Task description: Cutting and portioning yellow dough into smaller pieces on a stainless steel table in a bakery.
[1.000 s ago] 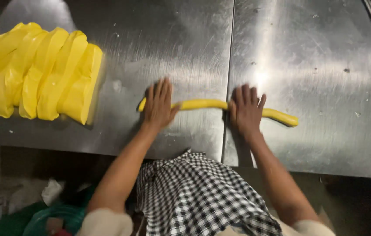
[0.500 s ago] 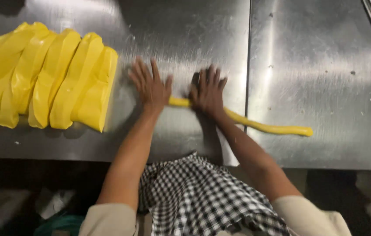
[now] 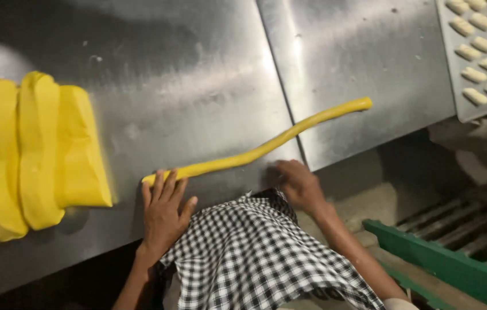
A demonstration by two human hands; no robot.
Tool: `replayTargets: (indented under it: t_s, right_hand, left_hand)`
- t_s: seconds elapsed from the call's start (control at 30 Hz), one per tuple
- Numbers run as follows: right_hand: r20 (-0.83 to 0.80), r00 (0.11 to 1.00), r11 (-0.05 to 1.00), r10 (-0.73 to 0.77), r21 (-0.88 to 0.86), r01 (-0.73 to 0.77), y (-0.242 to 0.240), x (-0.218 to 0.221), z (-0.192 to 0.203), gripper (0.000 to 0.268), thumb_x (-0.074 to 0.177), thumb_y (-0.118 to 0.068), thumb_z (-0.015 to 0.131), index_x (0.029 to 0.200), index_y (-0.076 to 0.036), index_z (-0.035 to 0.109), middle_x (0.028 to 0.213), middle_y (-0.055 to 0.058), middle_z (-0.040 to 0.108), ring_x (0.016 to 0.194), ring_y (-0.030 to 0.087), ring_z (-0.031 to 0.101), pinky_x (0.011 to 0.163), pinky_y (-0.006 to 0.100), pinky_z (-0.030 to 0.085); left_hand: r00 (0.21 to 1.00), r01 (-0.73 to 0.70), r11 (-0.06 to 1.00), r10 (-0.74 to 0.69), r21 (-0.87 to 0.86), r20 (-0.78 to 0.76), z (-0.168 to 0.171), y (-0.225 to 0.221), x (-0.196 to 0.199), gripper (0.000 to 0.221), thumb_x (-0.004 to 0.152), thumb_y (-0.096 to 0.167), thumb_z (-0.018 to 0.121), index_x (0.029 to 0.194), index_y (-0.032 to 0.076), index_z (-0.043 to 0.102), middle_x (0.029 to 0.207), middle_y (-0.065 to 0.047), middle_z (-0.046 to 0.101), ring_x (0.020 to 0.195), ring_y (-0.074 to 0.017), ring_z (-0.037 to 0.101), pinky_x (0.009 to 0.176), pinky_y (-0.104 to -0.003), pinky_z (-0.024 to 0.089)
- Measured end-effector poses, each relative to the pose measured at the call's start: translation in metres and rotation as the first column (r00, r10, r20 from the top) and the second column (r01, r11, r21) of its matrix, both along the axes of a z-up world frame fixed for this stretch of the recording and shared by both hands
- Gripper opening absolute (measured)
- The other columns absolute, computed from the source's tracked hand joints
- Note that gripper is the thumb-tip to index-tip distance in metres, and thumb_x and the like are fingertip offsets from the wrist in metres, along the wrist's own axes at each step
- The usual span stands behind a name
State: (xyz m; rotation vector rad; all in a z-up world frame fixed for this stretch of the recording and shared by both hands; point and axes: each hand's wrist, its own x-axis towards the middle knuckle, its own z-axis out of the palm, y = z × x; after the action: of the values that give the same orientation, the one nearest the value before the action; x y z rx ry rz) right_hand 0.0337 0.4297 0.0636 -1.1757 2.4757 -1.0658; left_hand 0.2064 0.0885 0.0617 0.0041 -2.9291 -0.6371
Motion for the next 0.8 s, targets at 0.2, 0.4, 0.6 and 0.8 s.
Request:
replayTargets:
  t_s: [0.2,0.4,0.6,0.8]
  right_hand:
    - [-0.053,0.785,0.786,-0.618,-0.014,0.618,0.094,-0.059,-0.021,0.036,0.090,-0.001,0.066,0.126,-0.002,0.065,0.125,0.020,0.069,0.111,0.038,0.072,0.090,0.042,0.059]
    - [-0.406,0.796,0.859,-0.449,0.047,0.509,0.109,-0.113,-0.046,0.053,0.092,-0.002,0.067,0.144,0.001,0.053,0.150,0.027,0.052,0.138,0.047,0.050,0.116,0.052,0.044]
    - [-0.374,0.901,0.933,-0.219,0.190,0.306,0.150,-0.128,-0.040,0.074,0.095,-0.010,0.063,0.163,-0.006,0.034,0.172,0.020,0.024,0.160,0.045,0.019,0.129,0.062,0.015]
    - [-0.376,0.926,0.958,0.011,0.270,0.098,0.154,-0.240,-0.066,0.067,0.104,-0.032,0.052,0.161,0.000,0.034,0.170,0.021,0.029,0.159,0.043,0.025,0.126,0.069,0.008]
  left_hand:
    - [0.972,-0.227,0.951,0.234,0.209,-0.013,0.033,0.053,-0.063,0.045,0.097,0.033,0.067,0.126,-0.002,0.067,0.140,-0.020,0.061,0.140,-0.0430,0.048,0.119,-0.060,0.030]
    - [0.982,0.107,0.929,-0.042,0.354,-0.186,0.050,0.160,-0.161,0.045,0.097,0.026,0.069,0.127,-0.006,0.064,0.138,-0.026,0.061,0.135,-0.0439,0.053,0.115,-0.050,0.038]
    - [0.891,0.453,0.849,-0.440,0.273,-0.108,0.021,0.273,-0.234,0.057,0.095,0.034,0.067,0.139,0.000,0.055,0.152,-0.019,0.049,0.149,-0.0424,0.038,0.124,-0.058,0.030]
    - [0.927,0.358,0.921,-0.331,-0.154,0.175,-0.034,0.291,-0.301,0.082,0.094,0.059,0.055,0.158,0.010,0.040,0.171,-0.011,0.024,0.159,-0.0354,0.012,0.122,-0.070,0.009]
